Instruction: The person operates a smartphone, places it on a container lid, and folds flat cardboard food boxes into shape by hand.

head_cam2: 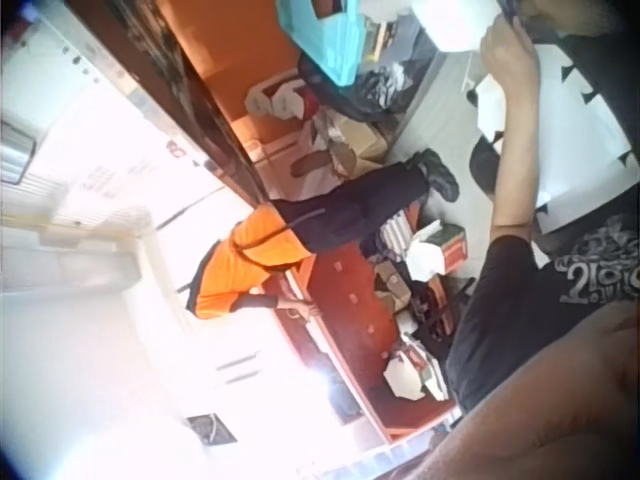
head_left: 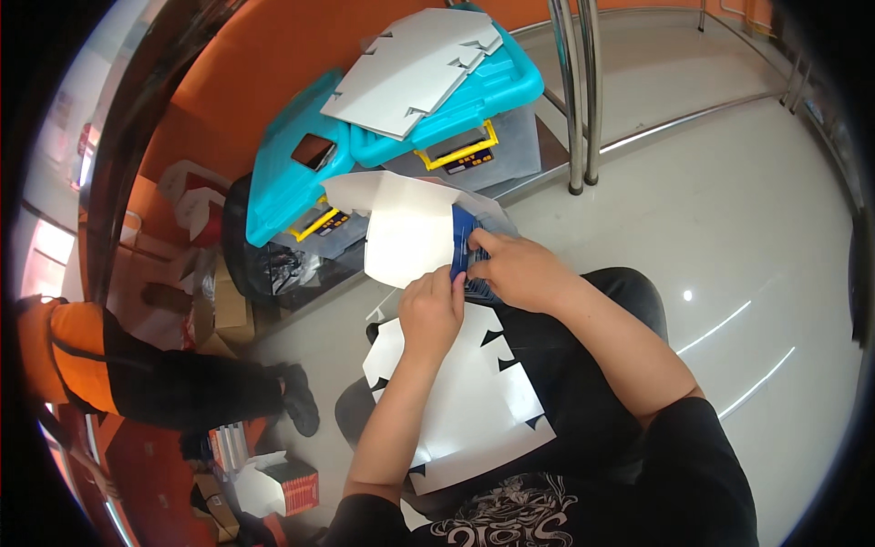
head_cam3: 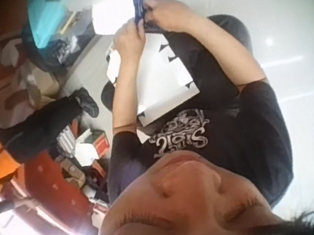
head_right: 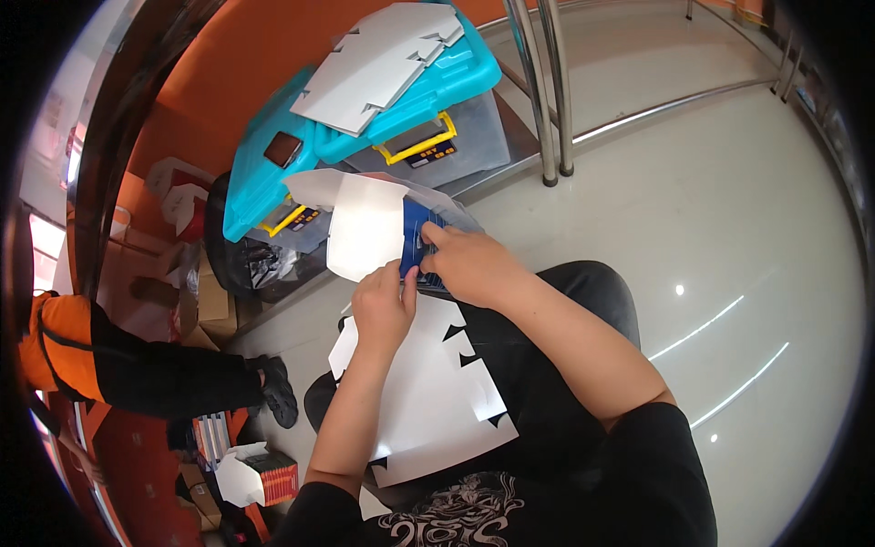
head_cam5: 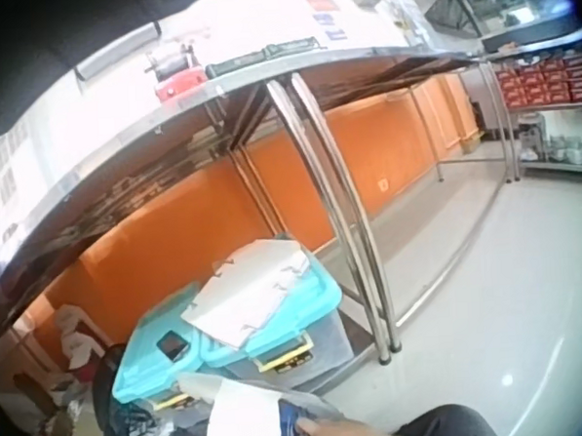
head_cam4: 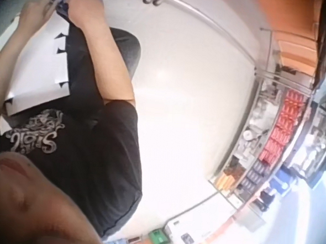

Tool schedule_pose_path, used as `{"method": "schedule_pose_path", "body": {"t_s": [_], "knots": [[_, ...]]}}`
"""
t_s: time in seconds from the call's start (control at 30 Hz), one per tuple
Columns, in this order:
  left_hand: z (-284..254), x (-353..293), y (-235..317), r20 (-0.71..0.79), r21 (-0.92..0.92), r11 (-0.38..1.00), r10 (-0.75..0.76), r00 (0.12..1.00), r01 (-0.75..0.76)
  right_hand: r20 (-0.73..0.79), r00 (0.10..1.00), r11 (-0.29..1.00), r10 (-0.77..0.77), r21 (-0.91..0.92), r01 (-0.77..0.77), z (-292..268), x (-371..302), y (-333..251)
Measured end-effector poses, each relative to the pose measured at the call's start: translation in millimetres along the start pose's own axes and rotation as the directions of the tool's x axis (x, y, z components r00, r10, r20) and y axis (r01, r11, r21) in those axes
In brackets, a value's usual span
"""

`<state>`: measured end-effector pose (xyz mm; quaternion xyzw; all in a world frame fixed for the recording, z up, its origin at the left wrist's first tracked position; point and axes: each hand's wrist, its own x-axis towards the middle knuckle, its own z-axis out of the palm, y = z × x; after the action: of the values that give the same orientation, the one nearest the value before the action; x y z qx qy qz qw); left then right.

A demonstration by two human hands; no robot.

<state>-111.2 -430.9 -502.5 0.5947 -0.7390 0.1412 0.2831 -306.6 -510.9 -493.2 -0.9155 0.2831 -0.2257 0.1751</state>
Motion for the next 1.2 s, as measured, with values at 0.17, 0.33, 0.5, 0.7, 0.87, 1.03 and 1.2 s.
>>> {"method": "schedule_pose_path", "body": {"t_s": [0.17, 0.33, 0.5, 0.7, 0.87, 1.03, 1.2], "knots": [[1.3, -1.8, 3.1, 0.065, -0.037, 0.999, -0.009, 0.998, 0.012, 0.046, 0.999, 1.000, 0.009, -0.021, -0.008, -3.2, -1.1, 2.4], [-8.5, 9.0, 5.9, 0.326, -0.097, 0.981, -0.127, 0.937, 0.167, -0.024, 0.995, 0.994, 0.095, 0.063, -0.094, 1.2, -1.8, 12.9], [-2.5, 47.7, -0.7, 0.270, -0.238, 0.919, -0.247, 0.931, 0.314, -0.179, 0.920, 0.920, 0.350, 0.248, -0.302, 20.0, 8.1, 23.2], [17.4, 76.2, -0.7, 0.213, -0.099, 0.920, -0.353, 0.911, 0.379, -0.259, 0.793, 0.801, 0.552, 0.428, -0.418, 50.5, 26.5, 16.2], [20.6, 74.2, -2.3, 0.229, -0.126, 0.918, -0.342, 0.911, 0.376, -0.301, 0.768, 0.808, 0.565, 0.389, -0.442, 55.5, 32.7, 17.6], [13.6, 77.9, 4.0, 0.291, -0.063, 0.915, -0.364, 0.885, 0.398, -0.361, 0.762, 0.838, 0.537, 0.328, -0.436, 61.8, 34.5, 19.0], [23.6, 79.1, 2.1, 0.285, 0.028, 0.947, -0.315, 0.905, 0.321, -0.343, 0.792, 0.856, 0.505, 0.312, -0.411, 61.3, 31.6, 15.8]]}}
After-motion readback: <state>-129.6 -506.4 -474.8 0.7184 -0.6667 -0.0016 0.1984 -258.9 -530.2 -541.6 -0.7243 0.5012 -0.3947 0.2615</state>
